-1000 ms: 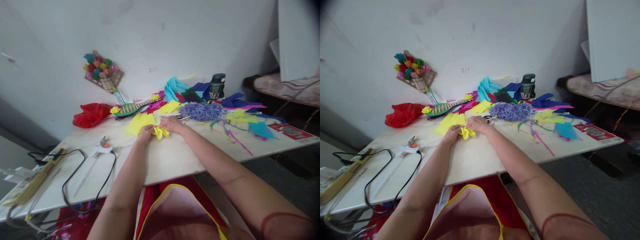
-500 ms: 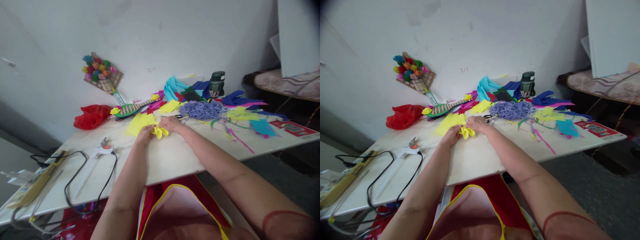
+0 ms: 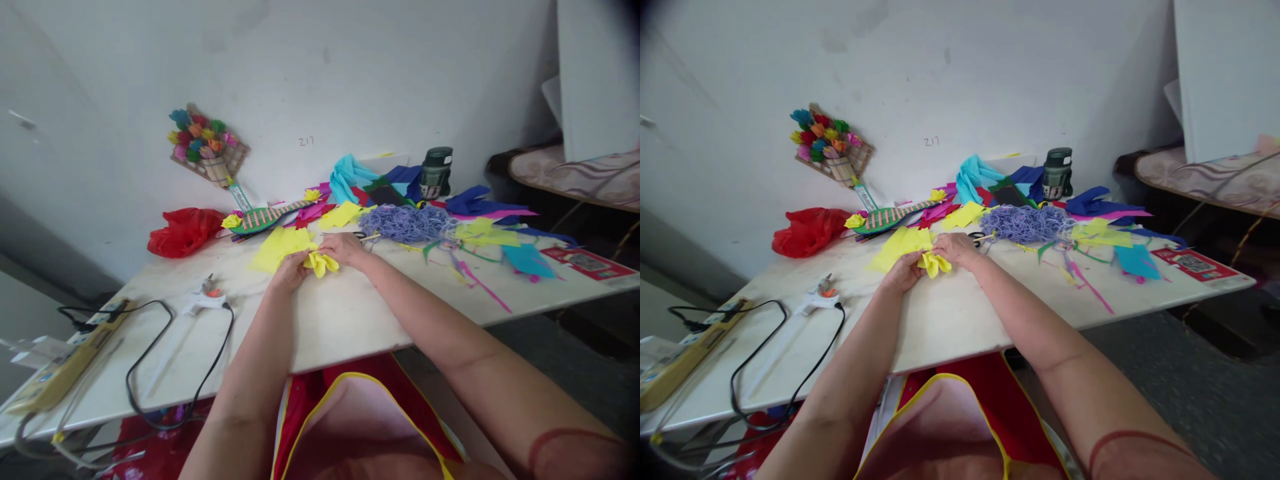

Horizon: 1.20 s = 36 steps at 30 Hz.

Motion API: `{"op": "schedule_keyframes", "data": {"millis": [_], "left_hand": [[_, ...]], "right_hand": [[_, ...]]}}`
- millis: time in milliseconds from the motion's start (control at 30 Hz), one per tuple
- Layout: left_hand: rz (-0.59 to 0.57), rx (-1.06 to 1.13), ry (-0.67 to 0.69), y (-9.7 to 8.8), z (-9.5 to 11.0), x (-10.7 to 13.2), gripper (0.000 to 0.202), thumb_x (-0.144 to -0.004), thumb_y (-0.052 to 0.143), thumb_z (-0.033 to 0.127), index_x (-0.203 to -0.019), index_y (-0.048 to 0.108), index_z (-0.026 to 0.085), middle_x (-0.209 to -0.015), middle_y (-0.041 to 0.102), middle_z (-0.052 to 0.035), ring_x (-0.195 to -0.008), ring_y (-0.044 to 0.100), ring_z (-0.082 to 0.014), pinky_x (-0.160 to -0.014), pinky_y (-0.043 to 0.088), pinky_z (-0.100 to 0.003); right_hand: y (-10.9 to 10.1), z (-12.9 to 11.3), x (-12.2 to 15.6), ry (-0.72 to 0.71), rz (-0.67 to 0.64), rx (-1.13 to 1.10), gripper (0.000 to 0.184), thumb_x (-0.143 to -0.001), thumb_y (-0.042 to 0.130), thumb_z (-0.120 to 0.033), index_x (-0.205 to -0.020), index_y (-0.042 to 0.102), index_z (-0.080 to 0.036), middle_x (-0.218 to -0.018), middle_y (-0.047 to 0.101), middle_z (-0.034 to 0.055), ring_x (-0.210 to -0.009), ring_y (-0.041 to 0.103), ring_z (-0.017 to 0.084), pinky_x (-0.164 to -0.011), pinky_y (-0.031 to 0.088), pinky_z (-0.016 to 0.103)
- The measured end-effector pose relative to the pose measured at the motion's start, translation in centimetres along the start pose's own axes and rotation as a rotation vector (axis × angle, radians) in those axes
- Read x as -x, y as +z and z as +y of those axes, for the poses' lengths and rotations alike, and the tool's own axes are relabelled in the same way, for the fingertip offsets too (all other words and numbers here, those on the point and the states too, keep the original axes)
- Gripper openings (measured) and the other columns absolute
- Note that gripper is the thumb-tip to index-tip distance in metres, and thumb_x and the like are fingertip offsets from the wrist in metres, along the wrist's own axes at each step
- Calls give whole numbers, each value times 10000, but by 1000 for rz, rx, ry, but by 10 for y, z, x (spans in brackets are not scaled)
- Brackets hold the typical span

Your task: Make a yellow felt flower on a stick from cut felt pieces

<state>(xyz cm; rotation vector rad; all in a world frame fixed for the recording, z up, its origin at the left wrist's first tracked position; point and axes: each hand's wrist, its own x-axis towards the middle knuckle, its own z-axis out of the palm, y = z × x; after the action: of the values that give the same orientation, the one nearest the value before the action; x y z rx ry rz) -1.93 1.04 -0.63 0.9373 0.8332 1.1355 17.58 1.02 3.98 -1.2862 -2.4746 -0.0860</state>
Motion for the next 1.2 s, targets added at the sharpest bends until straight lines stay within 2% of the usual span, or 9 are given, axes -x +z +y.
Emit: {"op": "schedule_keyframes", "data": {"millis": [167, 400, 667, 867, 1033, 1200], "left_hand": [[35, 12, -17, 1, 0, -1, 86, -839, 723, 148, -901, 743, 91, -906, 785, -133, -833, 764, -221, -742, 643, -306], [121, -31, 0, 10, 2, 0, 55, -815, 747, 136, -800, 702, 107, -778, 758, -97, -667, 721, -170, -598, 601, -244], [134, -153, 45, 14, 0, 0, 206, -767, 802, 258, -674, 663, 137, -660, 714, -62, -619, 684, -173, -561, 544, -258], [155, -179, 59, 14, -2, -3, 251, -745, 810, 304, -628, 652, 148, -612, 683, -37, -538, 619, -141, -517, 487, -245], [113, -164, 74, 12, 0, -1, 271, -656, 890, 313, -673, 685, 137, -663, 719, -59, -609, 662, -165, -561, 531, -259], [98, -148, 52, 9, 1, 0, 250, -667, 907, 273, -721, 718, 118, -694, 724, -61, -606, 645, -136, -561, 515, -236]], "right_hand": [[-7, -10, 3, 36, 23, 39, 299, -1027, 546, -316, -1094, 798, -170, -1141, 785, 98, -986, 703, 219, -713, 385, 308], [-1, -11, 4, -42, 33, 104, 323, -1040, 489, -270, -1018, 798, -178, -1105, 774, 109, -922, 680, 204, -631, 316, 307], [13, 4, -3, -44, 60, -1, 270, -1024, 565, -318, -1090, 809, -224, -1095, 789, 78, -969, 689, 194, -715, 399, 278], [12, 3, -3, -7, 45, -22, 259, -1012, 577, -313, -1074, 815, -234, -1116, 790, 70, -990, 693, 196, -739, 420, 279], [7, -3, -1, 33, 30, -8, 264, -1008, 562, -293, -1076, 804, -212, -1173, 772, 87, -1017, 693, 213, -763, 434, 298], [3, -7, 0, 55, 6, 12, 250, -1003, 558, -278, -1081, 781, -195, -1193, 760, 99, -1028, 695, 227, -761, 431, 307]]}}
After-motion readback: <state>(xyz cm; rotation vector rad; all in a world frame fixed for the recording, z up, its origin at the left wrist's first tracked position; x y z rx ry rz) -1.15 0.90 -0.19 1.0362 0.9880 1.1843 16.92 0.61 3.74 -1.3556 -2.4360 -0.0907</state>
